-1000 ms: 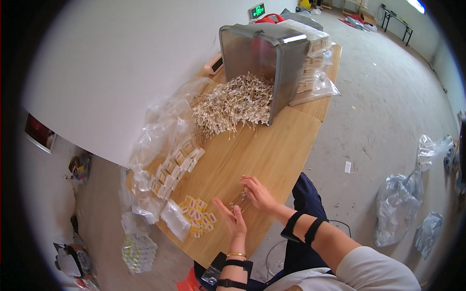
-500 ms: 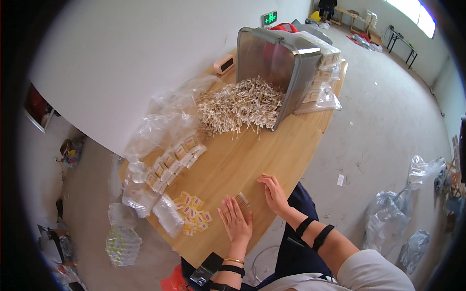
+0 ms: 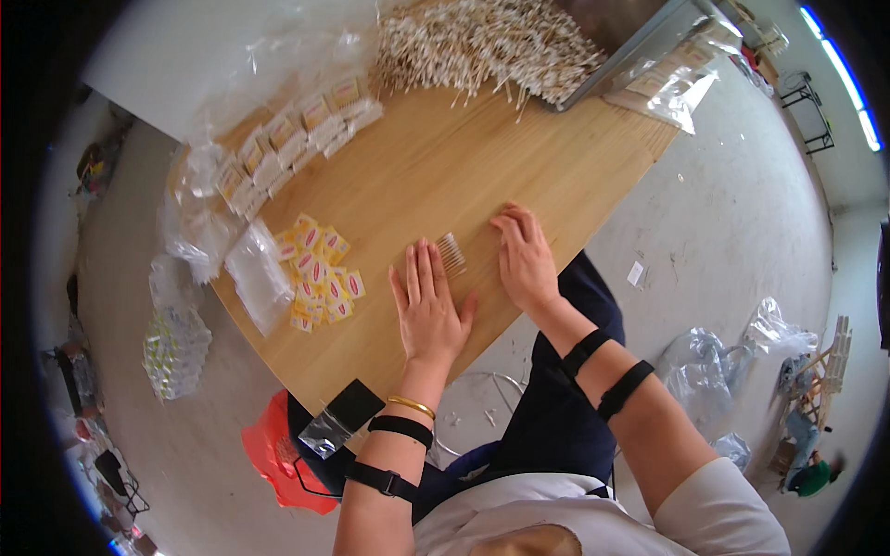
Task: The recorder is organizing cotton swabs and small packets into a plastic container at a work table.
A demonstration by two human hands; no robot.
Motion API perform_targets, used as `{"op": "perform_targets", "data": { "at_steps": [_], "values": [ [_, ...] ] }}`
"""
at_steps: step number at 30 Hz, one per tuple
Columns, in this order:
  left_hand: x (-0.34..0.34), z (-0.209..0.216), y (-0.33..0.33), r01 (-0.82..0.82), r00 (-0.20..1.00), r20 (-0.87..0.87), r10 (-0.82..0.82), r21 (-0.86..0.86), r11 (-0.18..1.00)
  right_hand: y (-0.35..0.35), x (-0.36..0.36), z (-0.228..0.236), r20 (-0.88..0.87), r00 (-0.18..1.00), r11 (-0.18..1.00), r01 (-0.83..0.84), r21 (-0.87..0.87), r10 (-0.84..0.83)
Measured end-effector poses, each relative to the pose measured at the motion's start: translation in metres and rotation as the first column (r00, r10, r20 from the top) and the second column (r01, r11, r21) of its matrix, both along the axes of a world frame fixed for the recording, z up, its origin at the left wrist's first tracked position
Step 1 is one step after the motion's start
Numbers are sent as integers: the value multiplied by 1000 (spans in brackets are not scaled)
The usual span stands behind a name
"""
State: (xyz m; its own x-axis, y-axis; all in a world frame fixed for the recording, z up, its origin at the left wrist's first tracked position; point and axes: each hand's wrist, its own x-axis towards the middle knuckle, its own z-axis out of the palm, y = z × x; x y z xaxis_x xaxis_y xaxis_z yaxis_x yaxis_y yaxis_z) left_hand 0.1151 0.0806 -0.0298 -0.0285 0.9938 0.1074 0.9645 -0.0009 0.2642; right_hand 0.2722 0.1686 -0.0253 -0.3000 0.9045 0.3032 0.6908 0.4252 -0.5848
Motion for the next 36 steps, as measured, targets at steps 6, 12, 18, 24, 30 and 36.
{"op": "perform_targets", "data": {
  "at_steps": [6,12,18,24,30,36],
  "values": [
    [-1,2,-3,-1,999,39,3,-36,999,-2,-2,0,59,998,1000,12,-23,-10],
    [-3,3,-2,2,997,71,2,-58,998,-3,-3,-3,58,998,1000,20,2,-20],
    [-5,1,0,5,998,61,-3,-34,999,-1,-8,-1,41,999,1000,23,-8,-23],
    [-2,5,3,15,997,79,-14,-20,1000,2,-1,2,80,996,1000,28,-3,-27],
    [-4,-2,-5,2,999,32,-1,-48,999,-4,-5,-8,29,999,1000,16,7,-17],
    [-6,2,-7,-3,1000,-1,3,8,1000,39,-15,10,28,999,995,28,-97,-26]
  ]
}}
